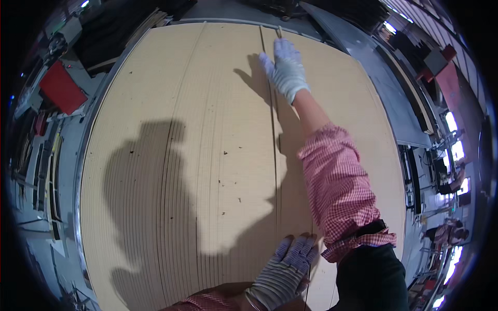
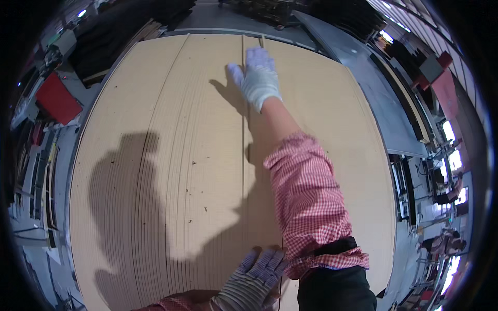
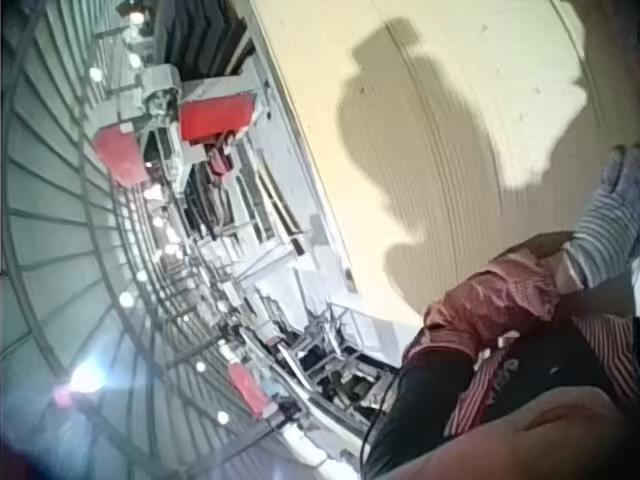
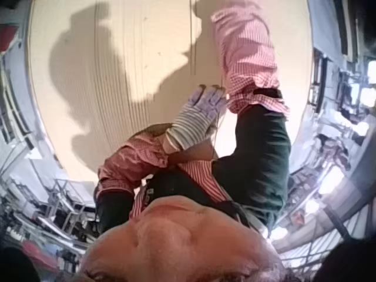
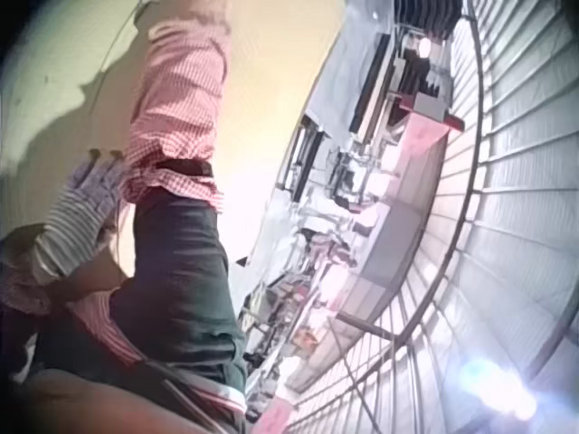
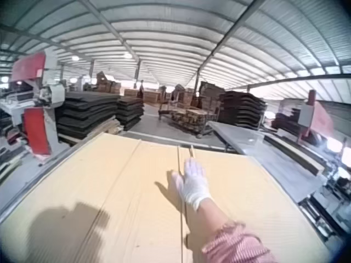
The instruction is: Cutting cardboard sheets and thin wooden strips using a utility knife on a metal workstation in an industrial setting.
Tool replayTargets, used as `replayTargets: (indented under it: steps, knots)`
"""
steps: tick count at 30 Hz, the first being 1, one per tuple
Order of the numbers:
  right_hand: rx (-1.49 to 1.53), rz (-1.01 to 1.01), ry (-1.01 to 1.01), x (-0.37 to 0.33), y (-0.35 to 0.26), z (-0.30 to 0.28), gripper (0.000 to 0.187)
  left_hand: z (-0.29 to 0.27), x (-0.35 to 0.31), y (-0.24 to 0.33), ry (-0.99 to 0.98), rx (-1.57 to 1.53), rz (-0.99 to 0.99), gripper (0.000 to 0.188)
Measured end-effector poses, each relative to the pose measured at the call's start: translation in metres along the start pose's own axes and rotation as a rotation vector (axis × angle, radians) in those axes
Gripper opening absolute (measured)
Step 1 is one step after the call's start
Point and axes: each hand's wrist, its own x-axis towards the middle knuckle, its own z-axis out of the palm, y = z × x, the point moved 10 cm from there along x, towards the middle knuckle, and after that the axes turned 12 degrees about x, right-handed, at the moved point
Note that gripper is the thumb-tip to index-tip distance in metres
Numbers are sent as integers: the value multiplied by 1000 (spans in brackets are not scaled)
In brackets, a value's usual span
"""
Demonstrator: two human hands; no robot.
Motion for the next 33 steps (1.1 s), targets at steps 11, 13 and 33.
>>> replayTargets:
  steps: [11, 13, 33]
  knots:
    - [-153, 101, -295, 18, -3, 39, 78, -7, -8, 0, 112, 174, -95, 69]
    - [-28, -2, 265, 28, -15, -11, 83, -1, -13, 6, 71, 153, -87, 70]
    - [203, -421, -79, -248, -191, -25, 39, 48, -77, 55, 11, 99, 52, 73]
